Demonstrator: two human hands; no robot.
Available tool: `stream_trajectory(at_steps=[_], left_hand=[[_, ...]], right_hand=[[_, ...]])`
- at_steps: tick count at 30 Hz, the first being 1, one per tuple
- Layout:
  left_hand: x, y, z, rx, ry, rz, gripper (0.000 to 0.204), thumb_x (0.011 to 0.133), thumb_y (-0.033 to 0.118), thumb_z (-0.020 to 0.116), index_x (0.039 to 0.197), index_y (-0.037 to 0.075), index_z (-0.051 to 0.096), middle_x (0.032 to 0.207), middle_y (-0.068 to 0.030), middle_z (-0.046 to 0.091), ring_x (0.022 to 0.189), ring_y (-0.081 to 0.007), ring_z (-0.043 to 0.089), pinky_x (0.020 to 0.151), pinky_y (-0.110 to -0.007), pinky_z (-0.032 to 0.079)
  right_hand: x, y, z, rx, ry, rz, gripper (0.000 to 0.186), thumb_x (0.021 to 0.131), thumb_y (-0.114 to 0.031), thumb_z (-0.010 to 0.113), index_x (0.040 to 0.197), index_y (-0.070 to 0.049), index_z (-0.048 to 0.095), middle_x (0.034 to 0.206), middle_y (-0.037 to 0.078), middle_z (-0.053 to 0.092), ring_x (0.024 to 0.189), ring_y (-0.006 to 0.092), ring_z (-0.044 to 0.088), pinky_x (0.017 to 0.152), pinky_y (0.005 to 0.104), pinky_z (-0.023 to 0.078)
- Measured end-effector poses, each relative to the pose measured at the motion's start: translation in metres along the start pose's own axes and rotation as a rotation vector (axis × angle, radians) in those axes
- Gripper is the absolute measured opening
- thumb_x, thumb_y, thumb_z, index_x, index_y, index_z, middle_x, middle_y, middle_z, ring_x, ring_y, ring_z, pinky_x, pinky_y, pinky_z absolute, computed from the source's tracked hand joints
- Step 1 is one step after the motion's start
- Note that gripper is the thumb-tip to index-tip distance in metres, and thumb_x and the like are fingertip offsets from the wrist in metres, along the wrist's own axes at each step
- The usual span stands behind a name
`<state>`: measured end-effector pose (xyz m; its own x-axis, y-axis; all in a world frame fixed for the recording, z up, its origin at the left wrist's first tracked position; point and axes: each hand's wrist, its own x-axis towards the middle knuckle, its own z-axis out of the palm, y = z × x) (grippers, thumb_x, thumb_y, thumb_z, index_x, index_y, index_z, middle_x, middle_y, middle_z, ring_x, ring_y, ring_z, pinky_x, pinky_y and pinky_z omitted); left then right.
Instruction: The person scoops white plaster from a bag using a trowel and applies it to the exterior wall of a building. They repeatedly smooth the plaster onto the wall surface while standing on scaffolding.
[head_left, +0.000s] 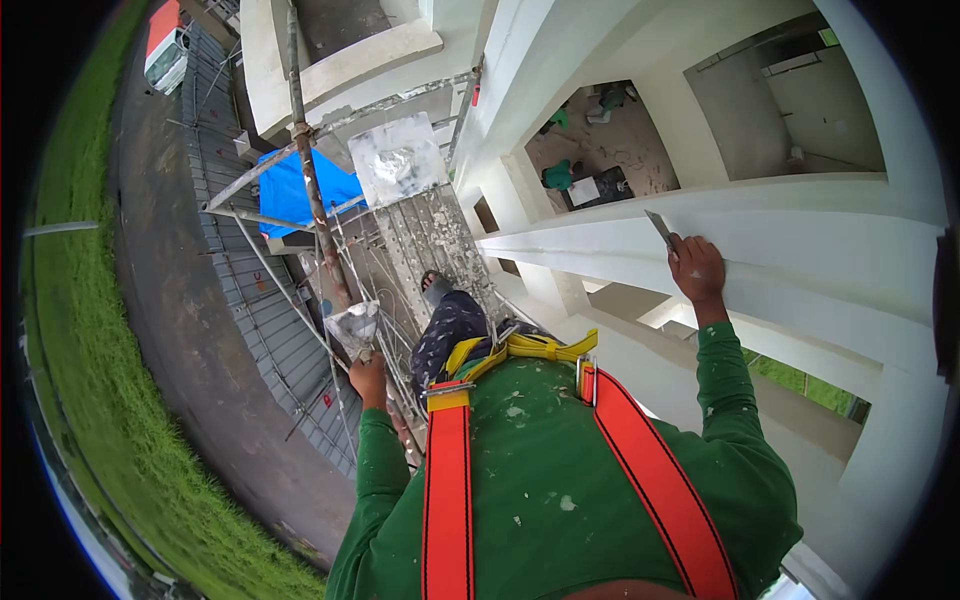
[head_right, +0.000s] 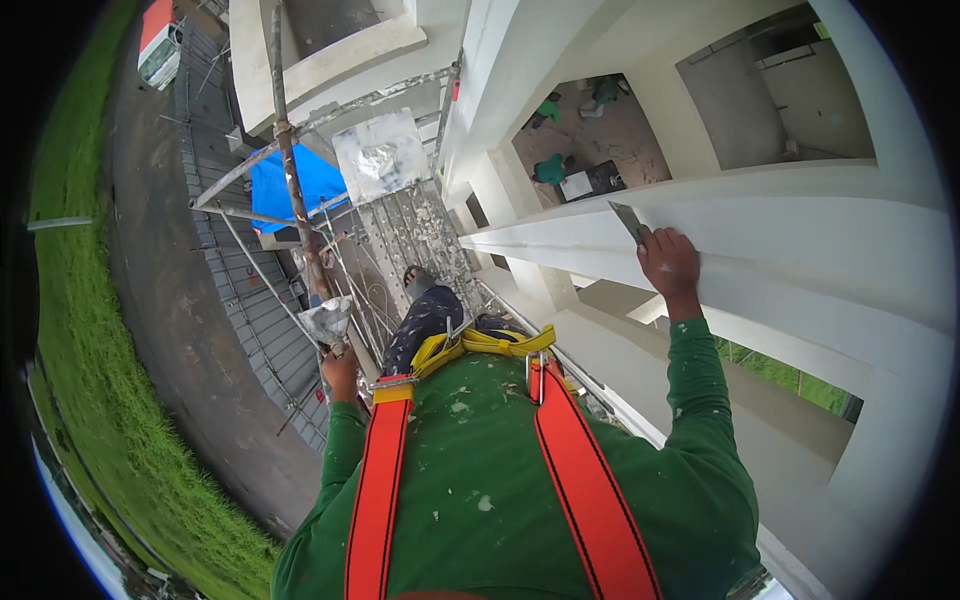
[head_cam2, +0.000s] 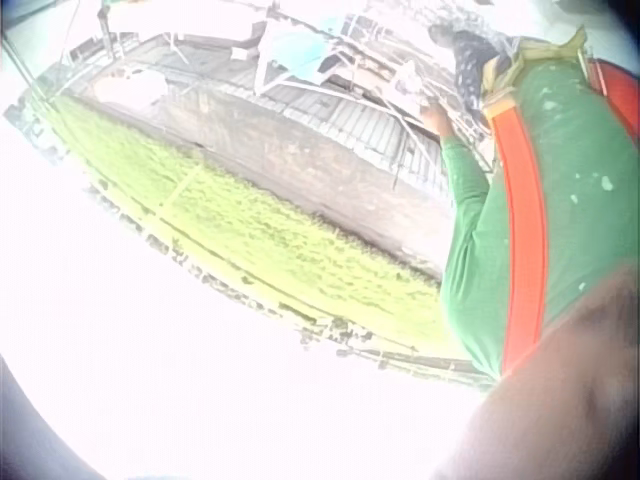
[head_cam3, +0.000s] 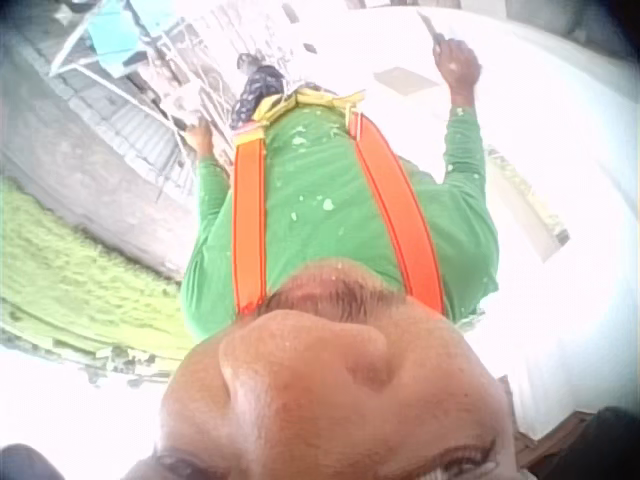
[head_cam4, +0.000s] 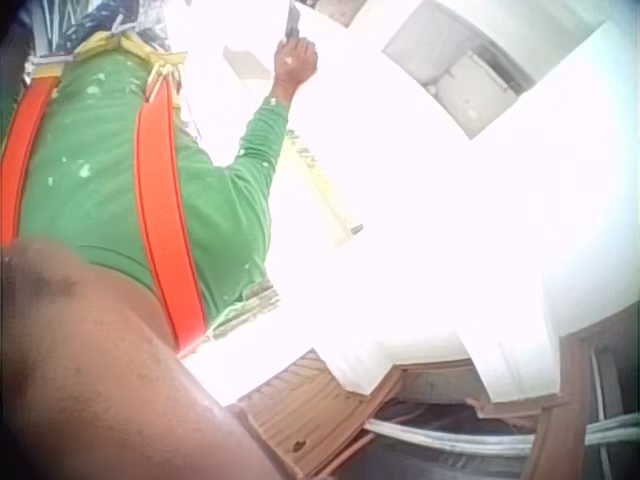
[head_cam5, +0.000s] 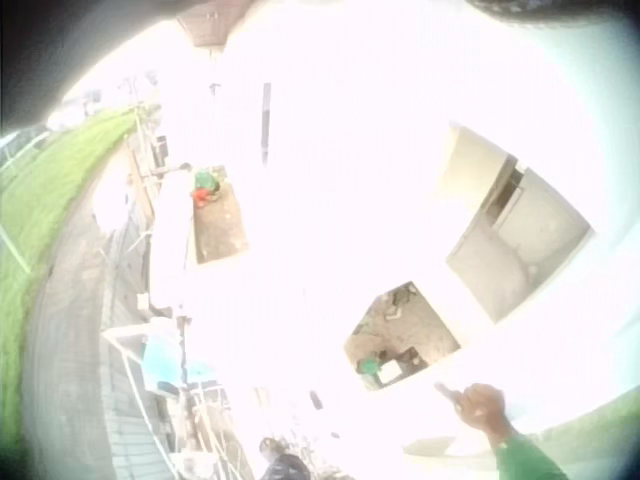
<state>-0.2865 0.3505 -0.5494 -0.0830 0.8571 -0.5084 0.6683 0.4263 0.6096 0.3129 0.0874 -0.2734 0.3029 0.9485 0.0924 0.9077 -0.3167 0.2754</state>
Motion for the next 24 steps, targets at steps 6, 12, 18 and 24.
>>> stream_trajectory(at_steps=[6, 12, 18, 24], left_hand=[[0.149, -0.027, 0.006, 0.231, 0.125, 0.247, 0.031, 0.081, 0.027, 0.072, 0.085, -0.004, 0.068, 0.065, -0.0142, 0.067, 0.05, -0.022, 0.062, 0.051, -0.038, 0.051], [0.196, 0.099, 0.012, 0.242, -0.006, 0.383, 0.04, 0.087, 0.038, 0.07, 0.095, -0.002, 0.07, 0.081, -0.0221, 0.07, 0.076, -0.0409, 0.067, 0.069, -0.047, 0.051], [0.297, 0.15, 0.066, 0.273, 0.074, 0.452, 0.035, 0.089, 0.034, 0.07, 0.089, -0.001, 0.067, 0.078, -0.0239, 0.066, 0.075, -0.0433, 0.064, 0.066, -0.047, 0.048], [0.435, 0.172, 0.136, 0.383, 0.061, 0.776, 0.022, 0.09, 0.026, 0.066, 0.1, 0.006, 0.068, 0.095, -0.0181, 0.069, 0.086, -0.0416, 0.066, 0.073, -0.049, 0.052]], right_hand=[[0.009, 0.002, 0.0, 0.028, -0.019, 0.024, 0.023, 0.077, -0.019, 0.067, 0.098, -0.01, 0.068, 0.079, 0.004, 0.057, 0.077, 0.0217, 0.058, 0.067, 0.0381, 0.048], [0.03, -0.02, 0.028, 0.037, 0.098, 0.179, 0.012, 0.085, -0.014, 0.064, 0.093, -0.006, 0.066, 0.08, 0.008, 0.057, 0.074, 0.0253, 0.059, 0.065, 0.0412, 0.047], [0.093, -0.135, 0.227, 0.522, 0.117, 0.773, 0.019, 0.092, -0.015, 0.057, 0.097, 0.002, 0.064, 0.087, 0.02, 0.063, 0.078, 0.041, 0.062, 0.072, 0.0495, 0.05], [0.249, -0.282, 0.51, 0.79, -0.305, 0.725, 0.034, 0.084, -0.025, 0.063, 0.102, 0.004, 0.066, 0.096, 0.027, 0.069, 0.093, 0.0462, 0.065, 0.084, 0.0488, 0.051]])
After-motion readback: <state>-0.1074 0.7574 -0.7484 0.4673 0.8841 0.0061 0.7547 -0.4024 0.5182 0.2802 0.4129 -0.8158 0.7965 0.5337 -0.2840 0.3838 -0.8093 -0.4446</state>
